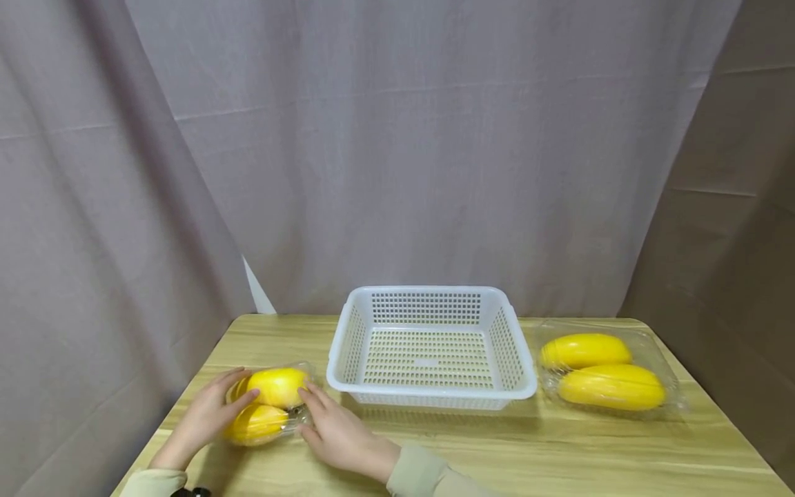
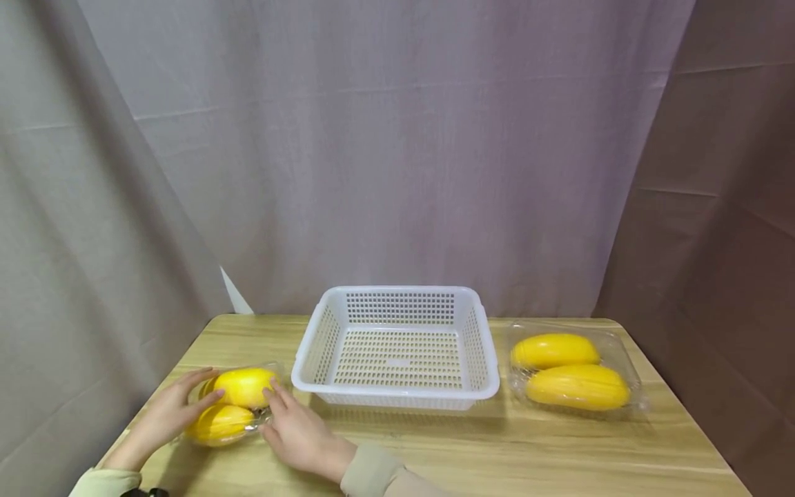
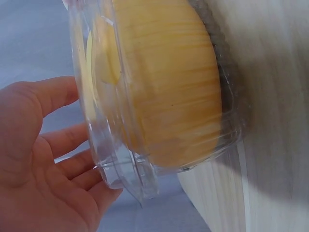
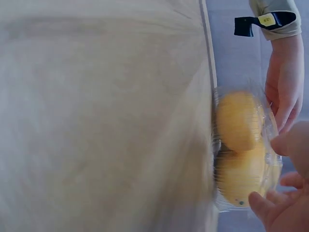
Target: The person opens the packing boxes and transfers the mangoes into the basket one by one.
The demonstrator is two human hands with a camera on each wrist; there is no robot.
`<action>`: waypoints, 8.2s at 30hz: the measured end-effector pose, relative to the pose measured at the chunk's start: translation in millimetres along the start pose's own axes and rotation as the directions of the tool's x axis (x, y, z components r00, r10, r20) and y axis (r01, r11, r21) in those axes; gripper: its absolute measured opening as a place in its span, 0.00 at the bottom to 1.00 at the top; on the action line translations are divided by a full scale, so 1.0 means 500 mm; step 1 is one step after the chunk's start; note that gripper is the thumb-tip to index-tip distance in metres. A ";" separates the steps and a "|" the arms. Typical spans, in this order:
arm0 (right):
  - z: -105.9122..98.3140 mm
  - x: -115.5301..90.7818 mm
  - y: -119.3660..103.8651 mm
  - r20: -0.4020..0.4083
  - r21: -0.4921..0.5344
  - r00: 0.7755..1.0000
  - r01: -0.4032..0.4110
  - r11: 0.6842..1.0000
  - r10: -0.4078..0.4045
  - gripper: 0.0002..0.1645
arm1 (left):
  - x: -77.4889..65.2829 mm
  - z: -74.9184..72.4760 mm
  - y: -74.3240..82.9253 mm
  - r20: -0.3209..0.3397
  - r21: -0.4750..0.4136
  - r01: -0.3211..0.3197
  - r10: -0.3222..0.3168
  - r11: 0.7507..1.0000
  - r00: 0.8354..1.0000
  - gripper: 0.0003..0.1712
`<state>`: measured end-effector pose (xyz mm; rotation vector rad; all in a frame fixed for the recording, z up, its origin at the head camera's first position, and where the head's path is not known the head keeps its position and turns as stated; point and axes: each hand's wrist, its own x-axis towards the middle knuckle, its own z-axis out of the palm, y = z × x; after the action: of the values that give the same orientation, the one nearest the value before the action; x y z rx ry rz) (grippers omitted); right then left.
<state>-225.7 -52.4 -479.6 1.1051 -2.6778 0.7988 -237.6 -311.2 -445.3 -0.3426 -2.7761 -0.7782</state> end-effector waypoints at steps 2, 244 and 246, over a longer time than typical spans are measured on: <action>0.005 0.000 0.002 0.003 0.087 0.999 -0.053 0.995 0.053 0.38 | 0.000 -0.002 0.000 0.001 -0.003 0.001 -0.001 1.000 1.000 0.31; 0.065 0.010 0.057 0.262 0.950 0.887 -0.306 0.058 0.380 0.03 | 0.065 0.003 -0.181 0.187 -0.084 0.357 -0.337 0.930 0.923 0.22; 0.066 0.009 0.057 0.265 0.950 0.886 -0.307 0.054 0.381 0.03 | 0.064 0.005 -0.182 0.201 -0.100 0.380 -0.355 0.920 0.913 0.22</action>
<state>-246.3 -55.8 -518.3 0.3392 -2.0613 2.9264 -294.3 -380.3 -481.5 0.1040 -3.0085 -1.0765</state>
